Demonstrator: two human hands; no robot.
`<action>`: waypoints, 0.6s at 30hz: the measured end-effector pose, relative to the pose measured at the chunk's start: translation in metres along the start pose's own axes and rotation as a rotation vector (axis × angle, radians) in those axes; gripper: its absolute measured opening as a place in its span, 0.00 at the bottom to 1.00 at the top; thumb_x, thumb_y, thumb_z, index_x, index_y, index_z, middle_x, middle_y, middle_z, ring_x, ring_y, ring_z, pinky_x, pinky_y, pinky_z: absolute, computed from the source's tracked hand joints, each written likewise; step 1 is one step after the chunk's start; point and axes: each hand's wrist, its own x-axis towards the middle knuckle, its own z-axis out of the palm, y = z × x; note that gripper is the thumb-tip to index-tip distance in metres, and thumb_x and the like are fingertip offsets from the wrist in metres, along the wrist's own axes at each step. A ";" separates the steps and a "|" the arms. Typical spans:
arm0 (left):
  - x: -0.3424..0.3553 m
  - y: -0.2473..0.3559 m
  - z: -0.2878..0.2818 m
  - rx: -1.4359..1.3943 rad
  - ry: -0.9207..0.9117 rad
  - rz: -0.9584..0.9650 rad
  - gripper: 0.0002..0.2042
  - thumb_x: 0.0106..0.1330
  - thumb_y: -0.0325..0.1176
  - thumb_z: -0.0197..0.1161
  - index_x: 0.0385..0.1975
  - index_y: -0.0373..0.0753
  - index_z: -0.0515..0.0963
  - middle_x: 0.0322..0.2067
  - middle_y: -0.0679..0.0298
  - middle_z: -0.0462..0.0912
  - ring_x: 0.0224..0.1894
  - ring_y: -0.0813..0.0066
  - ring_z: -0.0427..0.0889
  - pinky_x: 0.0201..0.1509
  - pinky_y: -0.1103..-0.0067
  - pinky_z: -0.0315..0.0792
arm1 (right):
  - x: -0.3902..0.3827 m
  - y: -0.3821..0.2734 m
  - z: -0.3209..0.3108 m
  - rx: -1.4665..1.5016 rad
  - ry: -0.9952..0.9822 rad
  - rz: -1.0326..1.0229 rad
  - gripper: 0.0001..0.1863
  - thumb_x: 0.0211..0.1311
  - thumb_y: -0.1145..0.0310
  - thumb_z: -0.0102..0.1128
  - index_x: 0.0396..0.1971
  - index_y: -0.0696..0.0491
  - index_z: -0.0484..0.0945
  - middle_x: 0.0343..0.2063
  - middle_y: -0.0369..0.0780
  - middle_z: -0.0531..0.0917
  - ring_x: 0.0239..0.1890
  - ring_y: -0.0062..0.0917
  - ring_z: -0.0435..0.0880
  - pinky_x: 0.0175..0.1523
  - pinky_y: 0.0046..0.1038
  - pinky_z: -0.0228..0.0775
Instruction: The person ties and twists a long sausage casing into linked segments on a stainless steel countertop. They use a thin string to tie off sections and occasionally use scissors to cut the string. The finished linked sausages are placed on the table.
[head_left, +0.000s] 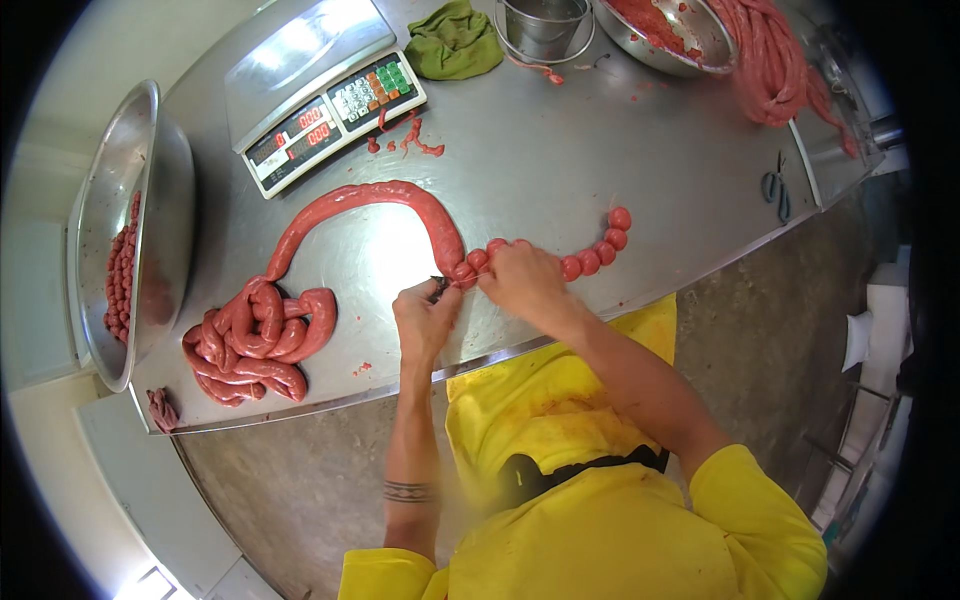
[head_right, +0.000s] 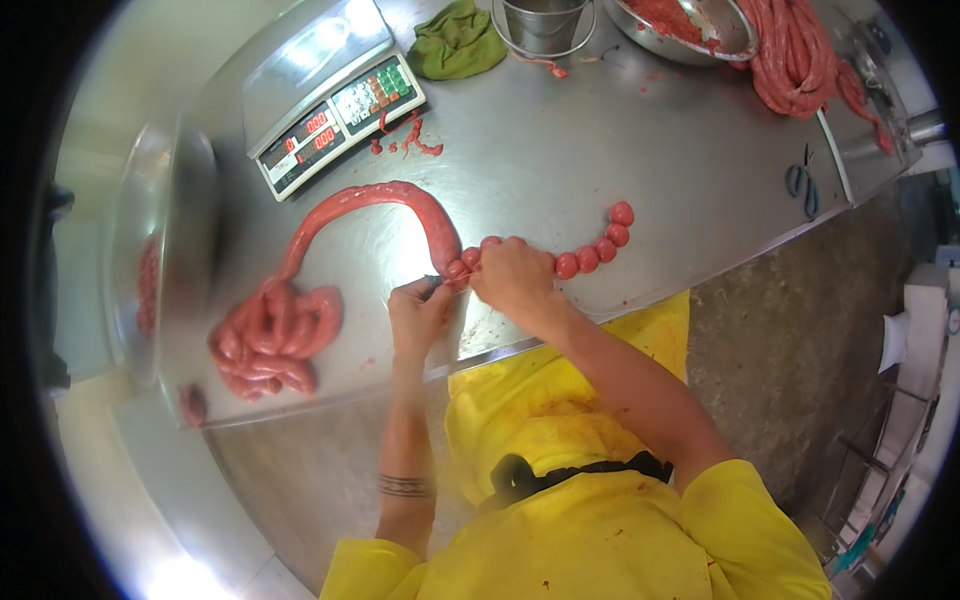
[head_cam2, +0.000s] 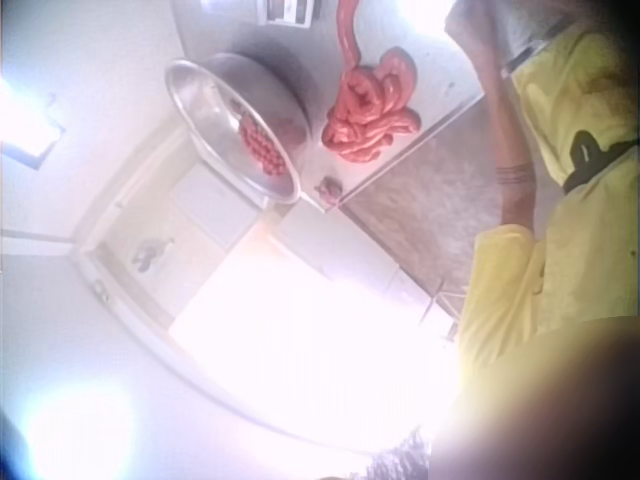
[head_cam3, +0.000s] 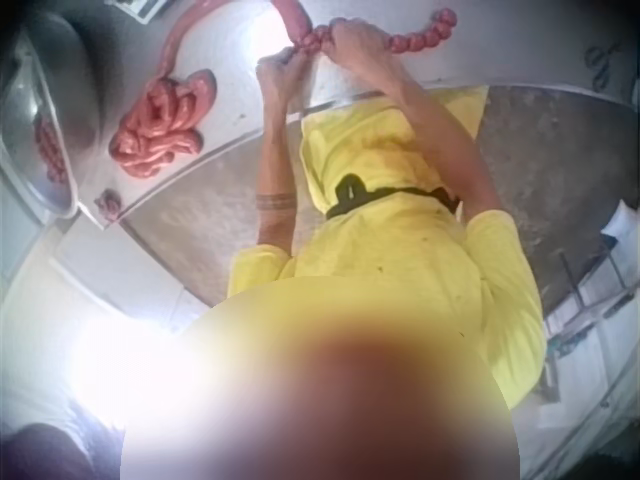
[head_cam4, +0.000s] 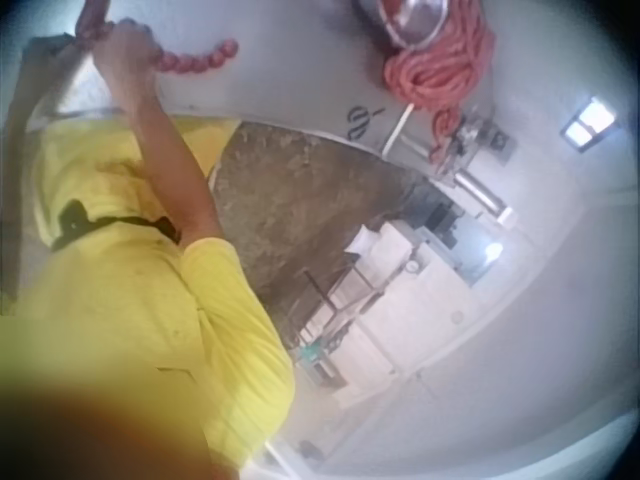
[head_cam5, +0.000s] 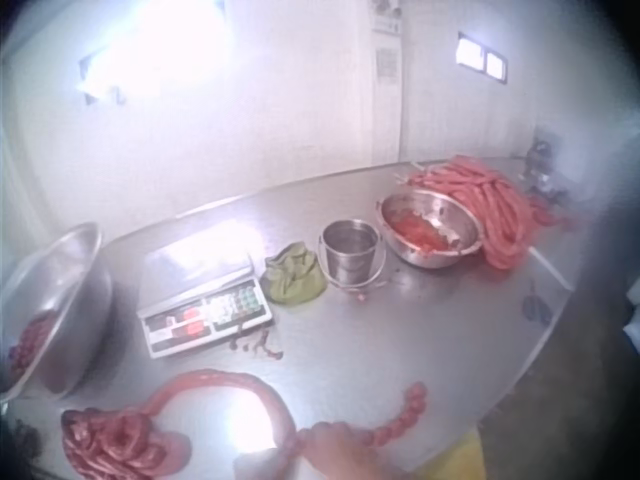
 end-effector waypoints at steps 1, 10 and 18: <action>0.001 0.001 0.000 -0.013 0.014 -0.023 0.10 0.61 0.32 0.69 0.24 0.30 0.84 0.15 0.65 0.79 0.19 0.80 0.75 0.24 0.78 0.68 | -0.002 0.011 -0.013 0.046 -0.160 -0.058 0.11 0.63 0.62 0.60 0.33 0.53 0.85 0.30 0.46 0.85 0.38 0.40 0.87 0.42 0.42 0.78; 0.001 0.027 0.011 -0.001 0.105 0.036 0.11 0.59 0.33 0.68 0.24 0.29 0.84 0.14 0.65 0.77 0.17 0.81 0.73 0.22 0.78 0.68 | -0.041 0.065 -0.065 0.238 0.045 -0.261 0.10 0.66 0.69 0.57 0.28 0.58 0.80 0.27 0.49 0.84 0.32 0.43 0.83 0.40 0.37 0.73; 0.003 0.001 0.003 0.252 0.053 0.086 0.12 0.64 0.36 0.69 0.33 0.30 0.84 0.19 0.59 0.81 0.22 0.81 0.78 0.29 0.76 0.72 | -0.053 0.076 -0.057 0.336 -0.072 -0.131 0.09 0.67 0.73 0.54 0.41 0.59 0.80 0.36 0.49 0.86 0.39 0.41 0.87 0.46 0.35 0.77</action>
